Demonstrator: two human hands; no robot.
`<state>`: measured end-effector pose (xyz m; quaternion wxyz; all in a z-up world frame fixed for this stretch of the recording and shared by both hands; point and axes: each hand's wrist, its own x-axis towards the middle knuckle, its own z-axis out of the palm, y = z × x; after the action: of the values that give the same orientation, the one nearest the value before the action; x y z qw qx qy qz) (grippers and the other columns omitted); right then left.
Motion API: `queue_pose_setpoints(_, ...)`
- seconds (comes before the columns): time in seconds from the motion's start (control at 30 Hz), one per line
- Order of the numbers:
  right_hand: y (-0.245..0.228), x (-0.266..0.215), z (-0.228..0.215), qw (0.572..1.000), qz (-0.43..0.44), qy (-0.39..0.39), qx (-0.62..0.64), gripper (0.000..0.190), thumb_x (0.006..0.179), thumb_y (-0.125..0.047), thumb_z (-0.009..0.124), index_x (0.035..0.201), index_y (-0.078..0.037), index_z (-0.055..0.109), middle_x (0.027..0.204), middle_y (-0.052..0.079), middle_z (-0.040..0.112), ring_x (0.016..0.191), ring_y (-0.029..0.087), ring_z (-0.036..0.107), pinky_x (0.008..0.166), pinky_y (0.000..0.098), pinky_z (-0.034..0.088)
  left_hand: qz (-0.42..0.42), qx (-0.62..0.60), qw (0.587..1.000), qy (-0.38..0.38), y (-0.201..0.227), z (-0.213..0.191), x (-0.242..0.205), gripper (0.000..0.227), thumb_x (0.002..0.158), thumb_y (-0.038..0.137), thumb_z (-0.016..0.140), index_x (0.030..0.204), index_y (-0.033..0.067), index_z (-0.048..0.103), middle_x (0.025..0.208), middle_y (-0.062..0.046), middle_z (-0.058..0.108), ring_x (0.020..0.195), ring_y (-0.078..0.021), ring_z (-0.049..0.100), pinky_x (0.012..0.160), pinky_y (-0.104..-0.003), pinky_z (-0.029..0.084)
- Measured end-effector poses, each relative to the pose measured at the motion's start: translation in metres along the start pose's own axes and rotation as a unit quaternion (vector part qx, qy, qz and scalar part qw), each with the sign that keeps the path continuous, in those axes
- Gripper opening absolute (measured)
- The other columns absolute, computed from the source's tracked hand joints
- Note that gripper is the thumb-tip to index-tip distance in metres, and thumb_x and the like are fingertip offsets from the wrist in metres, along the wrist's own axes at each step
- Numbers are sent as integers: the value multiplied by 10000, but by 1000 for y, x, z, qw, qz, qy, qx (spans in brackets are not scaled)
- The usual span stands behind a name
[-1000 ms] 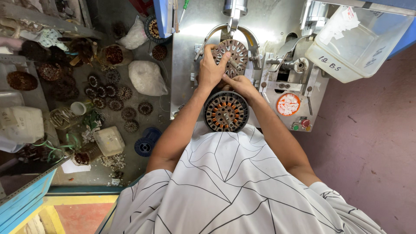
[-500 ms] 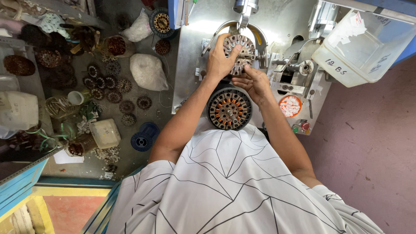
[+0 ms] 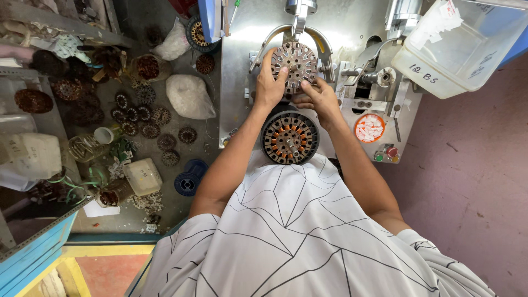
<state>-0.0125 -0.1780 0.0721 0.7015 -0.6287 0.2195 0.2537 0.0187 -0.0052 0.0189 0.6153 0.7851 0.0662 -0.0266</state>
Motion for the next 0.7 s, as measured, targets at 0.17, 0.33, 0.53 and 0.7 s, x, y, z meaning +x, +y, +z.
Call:
queue_pose_setpoints(0.17, 6, 7, 4, 997, -45, 7, 67, 306, 1062, -263, 570, 1227, -7, 548, 1008, 125, 722, 782, 222, 765, 674, 323, 618, -22, 2, 1000, -16, 7, 2, 0, 606, 979, 133, 599, 1537, 100, 367, 1466, -249, 561, 1387, -393, 544, 1177, -470, 400)
queue_pose_setpoints(0.33, 15, 15, 3, 995, -53, 27, 78, 382, 1053, -282, 589, 1302, 5, 556, 935, 86, 717, 690, 184, 722, 616, 295, 591, -36, 25, 999, 8, 12, 6, -5, 616, 982, 128, 596, 1533, 90, 325, 1449, -281, 549, 1359, -442, 536, 1141, -503, 409)
queue_pose_setpoints(0.53, 24, 21, 5, 989, -74, 62, 108, 523, 1048, -296, 628, 1433, 36, 504, 861, 33, 643, 594, 131, 638, 563, 289, 565, -76, 18, 997, -13, 6, 7, -3, 599, 991, 171, 590, 1510, 81, 305, 1395, -285, 587, 1289, -429, 607, 1100, -494, 461)
queue_pose_setpoints(0.7, 19, 19, 7, 989, -70, 59, 119, 488, 1035, -286, 623, 1416, -9, 495, 893, 38, 659, 586, 137, 645, 558, 294, 566, -64, 33, 997, -12, 2, 8, 1, 621, 979, 168, 603, 1513, 75, 299, 1403, -301, 570, 1301, -447, 582, 1095, -497, 447)
